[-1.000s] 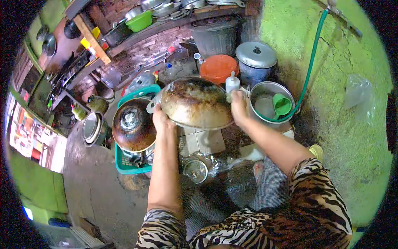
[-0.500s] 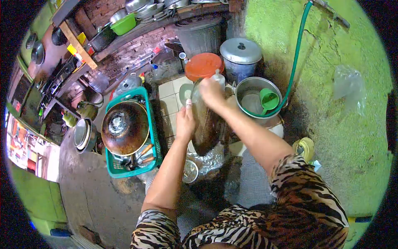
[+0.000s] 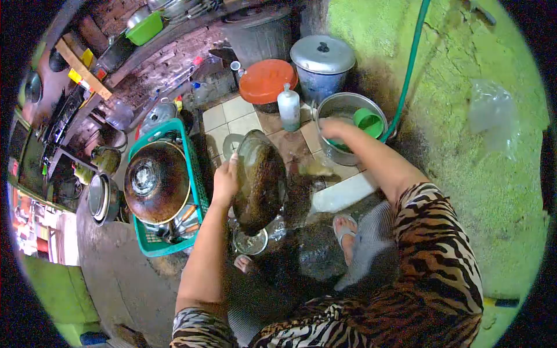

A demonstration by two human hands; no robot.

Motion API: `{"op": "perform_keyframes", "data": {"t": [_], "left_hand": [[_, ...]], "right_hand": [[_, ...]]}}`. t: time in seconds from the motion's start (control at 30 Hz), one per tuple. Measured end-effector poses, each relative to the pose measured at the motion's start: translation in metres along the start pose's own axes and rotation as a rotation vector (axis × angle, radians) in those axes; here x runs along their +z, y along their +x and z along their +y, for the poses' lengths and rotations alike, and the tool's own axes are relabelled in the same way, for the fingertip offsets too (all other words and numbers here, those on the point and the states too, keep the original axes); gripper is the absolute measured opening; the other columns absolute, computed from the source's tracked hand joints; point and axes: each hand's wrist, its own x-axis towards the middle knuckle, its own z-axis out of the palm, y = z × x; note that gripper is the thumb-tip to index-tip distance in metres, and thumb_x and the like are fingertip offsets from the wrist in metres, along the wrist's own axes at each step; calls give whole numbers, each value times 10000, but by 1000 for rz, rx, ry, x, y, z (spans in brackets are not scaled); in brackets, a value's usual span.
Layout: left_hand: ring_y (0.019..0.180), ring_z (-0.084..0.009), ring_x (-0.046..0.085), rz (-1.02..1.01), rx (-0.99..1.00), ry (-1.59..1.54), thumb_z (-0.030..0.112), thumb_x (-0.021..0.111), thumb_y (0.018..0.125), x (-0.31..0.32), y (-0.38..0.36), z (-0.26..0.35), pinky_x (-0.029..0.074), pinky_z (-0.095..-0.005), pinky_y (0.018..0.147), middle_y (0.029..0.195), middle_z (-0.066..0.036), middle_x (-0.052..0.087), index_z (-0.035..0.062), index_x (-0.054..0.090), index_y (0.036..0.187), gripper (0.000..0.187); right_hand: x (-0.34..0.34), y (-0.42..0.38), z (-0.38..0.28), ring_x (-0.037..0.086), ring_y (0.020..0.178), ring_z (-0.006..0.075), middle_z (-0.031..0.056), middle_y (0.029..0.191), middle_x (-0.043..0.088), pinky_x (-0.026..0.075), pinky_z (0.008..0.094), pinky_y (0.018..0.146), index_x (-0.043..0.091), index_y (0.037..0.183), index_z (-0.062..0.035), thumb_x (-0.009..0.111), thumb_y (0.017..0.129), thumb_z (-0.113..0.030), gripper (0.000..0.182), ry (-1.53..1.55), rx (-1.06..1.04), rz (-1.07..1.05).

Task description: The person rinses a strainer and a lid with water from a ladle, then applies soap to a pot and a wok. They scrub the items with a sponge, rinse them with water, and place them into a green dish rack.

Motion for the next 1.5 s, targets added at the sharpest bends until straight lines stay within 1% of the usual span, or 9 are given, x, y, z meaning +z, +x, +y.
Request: {"op": "perform_keyframes", "data": {"t": [0.27, 0.37, 0.67, 0.87, 1.03, 1.1, 1.17, 1.37, 1.5], "left_hand": [[553, -282, 401, -166, -130, 99, 330, 431, 932, 11, -18, -15, 380, -381, 571, 624, -236, 451, -61, 496, 723, 447], [586, -206, 405, -178, -184, 24, 325, 423, 937, 24, -19, -7, 391, -350, 593, 633, -182, 476, -55, 518, 772, 426], [592, -190, 419, -273, -287, -10, 415, 380, 936, 85, 55, 7, 382, -348, 586, 622, -147, 490, -66, 529, 749, 537], [619, -215, 446, -184, -149, -104, 464, 385, 918, 148, 64, 2, 400, -356, 630, 641, -165, 500, -70, 532, 730, 585], [660, -239, 502, -220, -229, -140, 424, 396, 925, 183, 72, -16, 413, -373, 660, 691, -214, 533, -82, 542, 748, 556], [645, -242, 507, -207, -270, -121, 433, 409, 918, 186, 81, -16, 411, -379, 645, 684, -225, 538, -82, 548, 744, 561], [630, -246, 512, -199, -297, -96, 441, 421, 910, 186, 90, -11, 410, -385, 630, 677, -235, 542, -82, 553, 740, 566], [680, -264, 570, -204, -347, -21, 481, 485, 865, 185, 111, 9, 444, -352, 681, 735, -223, 609, -74, 614, 853, 571], [738, -267, 606, -159, -284, -24, 467, 535, 833, 205, 126, -20, 455, -354, 714, 798, -221, 631, -54, 633, 904, 534]], "right_hand": [[71, 86, 216, 610, 876, 287, 186, 927, 620, 503, 440, 699, 627, 930, -43, 479, 815, -168, 225, -673, 152, 497], [84, 103, 241, 620, 875, 286, 198, 934, 625, 507, 423, 705, 634, 926, -67, 458, 824, -160, 224, -501, 541, 467], [154, 101, 285, 611, 900, 362, 199, 964, 627, 484, 455, 777, 652, 911, -26, 424, 819, -164, 282, 84, 658, 323], [165, 101, 282, 626, 759, 335, 190, 849, 637, 491, 427, 702, 647, 820, -9, 469, 814, -223, 278, 222, 625, 13], [155, 81, 276, 554, 616, 212, 71, 694, 582, 475, 314, 577, 585, 902, -31, 549, 820, -243, 230, 1433, 397, 81], [136, 72, 221, 566, 689, 167, 75, 821, 609, 468, 274, 595, 537, 1012, -37, 573, 820, -183, 244, 1547, 430, 112], [136, 81, 185, 567, 705, 160, 95, 900, 608, 465, 262, 616, 522, 1033, -24, 578, 820, -135, 247, 1932, 101, 58], [119, 144, 79, 578, 748, 192, 57, 867, 596, 512, 350, 645, 550, 1004, -81, 589, 824, -118, 188, 2141, -263, -15], [67, 133, 6, 559, 618, 174, 52, 806, 581, 508, 321, 548, 563, 955, -88, 610, 826, -132, 144, 2124, -116, -153]]}}
